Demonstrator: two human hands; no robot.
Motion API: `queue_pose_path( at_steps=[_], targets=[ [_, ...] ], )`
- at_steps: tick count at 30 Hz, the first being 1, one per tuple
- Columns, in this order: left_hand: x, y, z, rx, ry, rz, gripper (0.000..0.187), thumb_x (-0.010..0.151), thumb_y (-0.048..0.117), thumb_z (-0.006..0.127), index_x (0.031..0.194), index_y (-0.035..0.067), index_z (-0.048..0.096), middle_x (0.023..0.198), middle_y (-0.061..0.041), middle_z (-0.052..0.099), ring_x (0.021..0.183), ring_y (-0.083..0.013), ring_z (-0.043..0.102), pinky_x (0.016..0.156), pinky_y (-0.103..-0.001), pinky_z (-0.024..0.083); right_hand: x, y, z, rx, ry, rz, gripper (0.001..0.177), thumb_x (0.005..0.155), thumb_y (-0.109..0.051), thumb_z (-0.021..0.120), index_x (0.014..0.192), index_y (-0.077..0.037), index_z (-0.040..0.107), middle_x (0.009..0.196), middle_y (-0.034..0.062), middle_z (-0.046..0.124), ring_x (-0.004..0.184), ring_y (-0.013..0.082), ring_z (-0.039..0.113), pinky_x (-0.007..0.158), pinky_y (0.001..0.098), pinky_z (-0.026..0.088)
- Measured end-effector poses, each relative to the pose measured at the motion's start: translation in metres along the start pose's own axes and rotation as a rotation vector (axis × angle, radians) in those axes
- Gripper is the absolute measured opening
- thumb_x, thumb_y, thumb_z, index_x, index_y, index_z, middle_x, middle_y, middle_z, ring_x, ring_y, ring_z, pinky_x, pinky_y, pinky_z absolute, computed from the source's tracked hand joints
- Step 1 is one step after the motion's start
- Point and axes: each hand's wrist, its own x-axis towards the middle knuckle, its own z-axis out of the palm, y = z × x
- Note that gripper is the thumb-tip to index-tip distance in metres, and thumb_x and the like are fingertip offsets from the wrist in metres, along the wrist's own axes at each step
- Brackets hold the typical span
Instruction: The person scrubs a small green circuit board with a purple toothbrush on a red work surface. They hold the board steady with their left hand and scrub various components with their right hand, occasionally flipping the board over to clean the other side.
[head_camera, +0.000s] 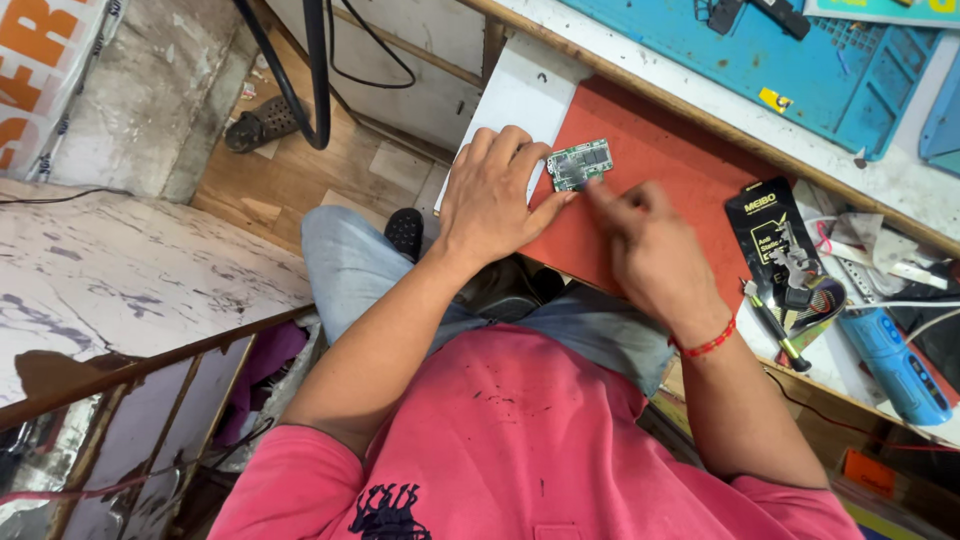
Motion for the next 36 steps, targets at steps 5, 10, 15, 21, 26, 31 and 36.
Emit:
queue_pose_path(
  at_steps=[5, 10, 15, 21, 26, 31, 36],
  targets=[
    [0.0, -0.001, -0.002, -0.005, 0.005, 0.028, 0.048, 0.086, 0.044, 0.082, 0.115, 0.008, 0.069, 0.108, -0.006, 0.059, 0.1, -0.0292, 0.054, 0.087, -0.043, 0.047, 0.004, -0.002, 0.001, -0.019, 0.079, 0.083, 0.043, 0.1, -0.007, 0.058, 0.141, -0.018, 0.066, 0.106, 0.0178, 0.064, 0.084, 0.0402, 0.067, 0.069, 0.0506, 0.054],
    [-0.002, -0.003, 0.0, -0.012, 0.035, 0.044, 0.048, 0.086, 0.043, 0.081, 0.117, 0.008, 0.069, 0.111, -0.006, 0.059, 0.102, -0.0286, 0.055, 0.089, -0.042, 0.047, -0.004, 0.001, 0.003, -0.004, 0.001, 0.021, 0.046, 0.096, -0.006, 0.058, 0.14, -0.017, 0.066, 0.105, 0.0177, 0.064, 0.08, 0.0407, 0.067, 0.067, 0.0507, 0.054],
    [0.004, -0.001, -0.001, 0.003, 0.011, 0.021, 0.049, 0.084, 0.044, 0.082, 0.116, 0.008, 0.069, 0.108, -0.007, 0.059, 0.1, -0.0299, 0.055, 0.085, -0.044, 0.047, 0.0, 0.003, 0.001, -0.023, 0.018, -0.014, 0.051, 0.092, -0.002, 0.056, 0.14, -0.016, 0.066, 0.105, 0.0193, 0.063, 0.079, 0.0422, 0.067, 0.069, 0.051, 0.055],
    [-0.001, -0.003, 0.001, -0.019, -0.006, 0.013, 0.047, 0.086, 0.043, 0.081, 0.116, 0.008, 0.069, 0.109, -0.006, 0.06, 0.101, -0.0288, 0.055, 0.087, -0.044, 0.047, 0.004, 0.002, 0.001, -0.018, 0.016, 0.076, 0.045, 0.097, -0.005, 0.058, 0.14, -0.015, 0.065, 0.105, 0.0201, 0.063, 0.079, 0.043, 0.066, 0.066, 0.0521, 0.053],
    [0.001, 0.0, -0.003, -0.005, 0.005, 0.022, 0.047, 0.085, 0.043, 0.081, 0.115, 0.009, 0.07, 0.109, -0.006, 0.06, 0.1, -0.0281, 0.054, 0.087, -0.043, 0.047, 0.002, -0.001, -0.001, -0.008, 0.033, 0.062, 0.044, 0.099, -0.006, 0.055, 0.141, -0.015, 0.065, 0.106, 0.0195, 0.063, 0.083, 0.0425, 0.066, 0.069, 0.0517, 0.053],
    [0.002, 0.0, -0.004, -0.001, 0.01, 0.025, 0.048, 0.085, 0.043, 0.081, 0.117, 0.008, 0.07, 0.109, -0.007, 0.06, 0.1, -0.0287, 0.054, 0.086, -0.043, 0.047, -0.004, 0.003, -0.003, -0.008, -0.051, 0.03, 0.047, 0.097, -0.006, 0.053, 0.141, -0.016, 0.064, 0.106, 0.0209, 0.062, 0.082, 0.0423, 0.065, 0.07, 0.0511, 0.054],
    [0.0, 0.002, -0.003, -0.01, -0.007, 0.018, 0.048, 0.085, 0.042, 0.081, 0.117, 0.008, 0.07, 0.108, -0.007, 0.059, 0.1, -0.0289, 0.054, 0.088, -0.043, 0.047, 0.004, 0.012, -0.003, -0.046, 0.02, 0.035, 0.047, 0.098, -0.005, 0.052, 0.142, -0.014, 0.065, 0.106, 0.0209, 0.063, 0.085, 0.0418, 0.066, 0.072, 0.0509, 0.053]
  ],
)
